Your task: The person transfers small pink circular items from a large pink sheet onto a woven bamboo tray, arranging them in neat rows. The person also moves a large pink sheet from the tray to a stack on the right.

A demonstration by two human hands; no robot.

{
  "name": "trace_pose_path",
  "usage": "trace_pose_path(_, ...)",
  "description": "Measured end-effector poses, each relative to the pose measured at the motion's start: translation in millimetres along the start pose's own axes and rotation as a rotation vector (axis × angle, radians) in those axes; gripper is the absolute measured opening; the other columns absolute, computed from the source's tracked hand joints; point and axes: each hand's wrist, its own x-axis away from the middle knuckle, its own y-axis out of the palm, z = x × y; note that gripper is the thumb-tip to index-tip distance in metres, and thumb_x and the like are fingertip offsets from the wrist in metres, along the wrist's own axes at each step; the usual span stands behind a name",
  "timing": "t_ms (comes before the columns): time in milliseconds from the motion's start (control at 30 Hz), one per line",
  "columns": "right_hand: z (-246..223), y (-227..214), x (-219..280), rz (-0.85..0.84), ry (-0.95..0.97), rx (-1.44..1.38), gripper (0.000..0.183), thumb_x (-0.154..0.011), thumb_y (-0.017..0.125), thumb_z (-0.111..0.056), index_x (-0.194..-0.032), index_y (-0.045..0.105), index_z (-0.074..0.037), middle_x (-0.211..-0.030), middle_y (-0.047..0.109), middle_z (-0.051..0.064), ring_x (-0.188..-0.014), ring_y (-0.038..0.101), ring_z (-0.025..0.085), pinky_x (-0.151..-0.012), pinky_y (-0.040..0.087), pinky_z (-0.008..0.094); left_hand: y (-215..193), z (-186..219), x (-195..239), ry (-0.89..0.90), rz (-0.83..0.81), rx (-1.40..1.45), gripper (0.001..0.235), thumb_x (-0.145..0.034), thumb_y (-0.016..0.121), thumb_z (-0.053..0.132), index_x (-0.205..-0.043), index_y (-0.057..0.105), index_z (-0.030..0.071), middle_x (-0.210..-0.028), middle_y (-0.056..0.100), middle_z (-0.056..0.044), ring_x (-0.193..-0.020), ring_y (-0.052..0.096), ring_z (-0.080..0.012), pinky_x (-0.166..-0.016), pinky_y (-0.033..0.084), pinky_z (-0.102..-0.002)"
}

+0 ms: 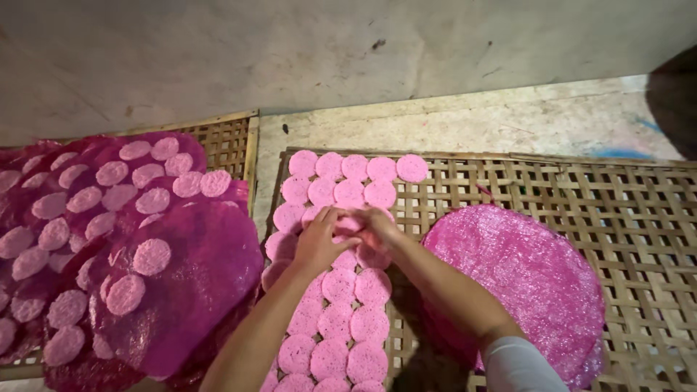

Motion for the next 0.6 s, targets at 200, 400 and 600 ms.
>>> trace_pose_path(200,-116,-144,-14,0.605,-0.4,0.339,0.056,-0.073,0.06,0.014,-0.124,0.058,-0.011,-0.097,0.071,0.01,-0.092,0.068,0.027,-0.082,0.058,0.038,-46,-129,28,-0.108,0.445,-0.319,0.053,-0.086,0.079,0.034,-0.13,0.061,0.011,-0.131,0.062,-0.01,-0.123,0.059,-0.0296,-0.11,0.046,-0.042)
trace_pose_path(400,-155,-176,-25,0.68,-0.595,0.728,0.033,-0.085,0.064,0.005,-0.117,0.064,-0.003,-0.091,0.068,0.012,-0.08,0.065,0.03,-0.07,0.056,0.042,-36,-203,66,-0.427,0.399,-0.526,0.081,-0.082,0.077,0.049,-0.146,0.048,0.008,-0.152,0.045,-0.015,-0.143,0.038,-0.0392,-0.112,0.035,-0.054)
trace_pose_path(600,-149,-134,-13,0.92,-0.766,1.548,0.025,-0.095,0.075,-0.026,-0.111,0.067,-0.008,-0.105,0.069,0.019,-0.094,0.066,0.036,-0.078,0.054,0.047,-45,-218,62,-0.547,0.425,-0.447,0.082,-0.087,0.074,0.05,-0.148,0.043,0.006,-0.154,0.04,-0.021,-0.142,0.036,-0.0401,-0.113,0.034,-0.058)
